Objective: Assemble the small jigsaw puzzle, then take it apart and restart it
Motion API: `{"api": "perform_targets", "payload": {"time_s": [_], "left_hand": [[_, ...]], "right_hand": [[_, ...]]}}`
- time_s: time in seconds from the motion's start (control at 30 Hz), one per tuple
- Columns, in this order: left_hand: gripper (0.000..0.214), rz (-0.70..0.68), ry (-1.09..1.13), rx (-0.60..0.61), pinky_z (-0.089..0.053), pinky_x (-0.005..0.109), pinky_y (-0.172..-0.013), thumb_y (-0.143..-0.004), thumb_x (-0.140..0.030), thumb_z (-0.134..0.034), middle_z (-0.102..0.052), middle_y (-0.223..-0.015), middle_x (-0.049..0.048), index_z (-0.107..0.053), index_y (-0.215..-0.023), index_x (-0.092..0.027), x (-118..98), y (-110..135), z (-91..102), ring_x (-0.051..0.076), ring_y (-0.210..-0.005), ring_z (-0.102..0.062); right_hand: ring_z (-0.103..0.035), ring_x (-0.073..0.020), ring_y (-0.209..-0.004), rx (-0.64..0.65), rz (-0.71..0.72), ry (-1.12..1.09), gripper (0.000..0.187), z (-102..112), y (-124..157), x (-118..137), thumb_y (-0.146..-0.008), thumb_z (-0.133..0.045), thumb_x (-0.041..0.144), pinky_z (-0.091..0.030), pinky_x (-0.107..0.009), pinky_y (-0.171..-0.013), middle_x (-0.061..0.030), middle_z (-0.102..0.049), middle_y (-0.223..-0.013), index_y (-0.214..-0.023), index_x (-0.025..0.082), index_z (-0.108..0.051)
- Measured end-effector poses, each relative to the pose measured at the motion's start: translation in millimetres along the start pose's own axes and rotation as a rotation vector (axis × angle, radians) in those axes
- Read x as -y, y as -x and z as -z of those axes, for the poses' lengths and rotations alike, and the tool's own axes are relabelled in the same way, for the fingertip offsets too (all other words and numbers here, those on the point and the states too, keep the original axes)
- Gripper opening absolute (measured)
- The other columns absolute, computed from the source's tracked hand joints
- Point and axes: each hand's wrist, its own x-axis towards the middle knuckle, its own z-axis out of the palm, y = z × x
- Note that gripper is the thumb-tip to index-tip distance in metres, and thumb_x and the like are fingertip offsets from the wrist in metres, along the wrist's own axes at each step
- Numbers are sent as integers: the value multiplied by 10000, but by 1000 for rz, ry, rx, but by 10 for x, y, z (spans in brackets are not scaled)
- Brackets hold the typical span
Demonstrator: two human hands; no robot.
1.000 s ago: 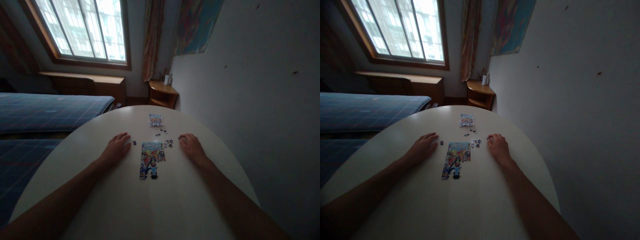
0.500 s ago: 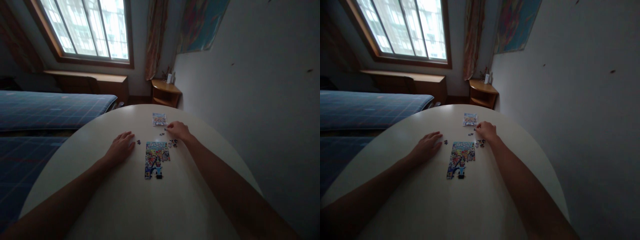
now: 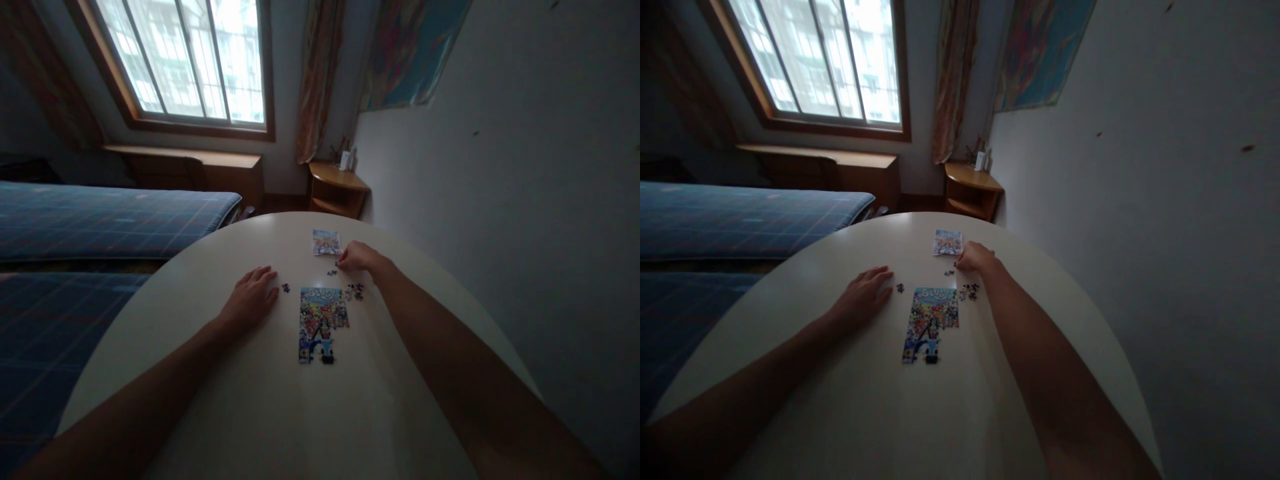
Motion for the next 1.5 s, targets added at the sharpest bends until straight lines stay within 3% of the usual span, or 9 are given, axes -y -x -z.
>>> {"api": "perform_targets", "payload": {"time_s": [0.17,0.6,0.7,0.8,0.9,1.07,1.23,1.33,1.5], "left_hand": [[436,-3,-2,2,-351,468,-1149,-947,-343,-417,-502,-1467,117,-553,-1319,-161,-7,3,-2,297,-1374,-431],[433,-12,-13,-6,-351,455,-1151,-948,-326,-431,-510,-1454,125,-561,-1319,-144,-3,-5,-5,300,-1358,-444],[414,-6,1,-16,-360,476,-1144,-943,-321,-441,-515,-1452,119,-570,-1303,-162,5,-9,-23,303,-1358,-444],[405,-13,19,-27,-368,489,-1139,-933,-319,-468,-528,-1440,114,-575,-1294,-170,-22,-11,-16,307,-1350,-453],[431,-110,102,-62,-373,494,-1140,-917,-337,-513,-532,-1434,106,-551,-1319,-185,-101,8,32,301,-1350,-455],[547,-542,260,46,-330,504,-1168,-918,-340,-562,-433,-1532,77,-419,-1437,-243,-293,116,152,274,-1454,-318],[605,-648,292,175,-294,522,-1180,-888,-346,-618,-447,-1526,75,-407,-1450,-270,-396,197,185,283,-1427,-375],[623,-661,317,204,-337,477,-1162,-865,-329,-648,-500,-1481,68,-426,-1444,-276,-414,197,179,268,-1380,-442],[653,-670,328,221,-371,447,-1140,-849,-334,-676,-510,-1467,63,-427,-1450,-282,-431,187,206,262,-1345,-480]], "right_hand": [[-697,-199,-785,138,62,-3,87,50,4,-12,-741,-772,232,-489,-254,-707,-54,-772,-804,-807,188,-807],[-696,-166,-800,91,189,-177,225,-2,146,-83,-771,-767,199,-489,-236,-706,-65,-779,-915,-990,148,-772],[-696,-162,-802,94,222,-224,142,-9,306,-31,-828,-714,208,-487,-234,-709,-58,-778,-898,-943,155,-780],[-679,-153,-756,76,269,-268,162,-48,667,113,-870,-684,272,-477,-244,-677,-55,-771,-883,-952,170,-779],[-665,-146,-723,71,390,-426,123,-115,1170,290,-866,-683,248,-474,-250,-671,-34,-762,-818,-912,188,-779],[-667,-133,-745,108,448,-603,107,-228,1781,428,-849,-680,198,-493,-240,-700,-8,-757,-840,-911,210,-767],[-671,-137,-757,81,534,-565,140,-390,1860,395,-811,-677,139,-487,-246,-748,-2,-763,-823,-875,217,-774],[-667,-139,-766,51,601,-497,165,-471,1839,389,-804,-661,107,-471,-253,-781,2,-762,-811,-849,218,-775],[-646,-138,-766,-9,587,-476,140,-522,1861,410,-786,-673,101,-463,-242,-752,-9,-734,-798,-832,201,-759]]}}
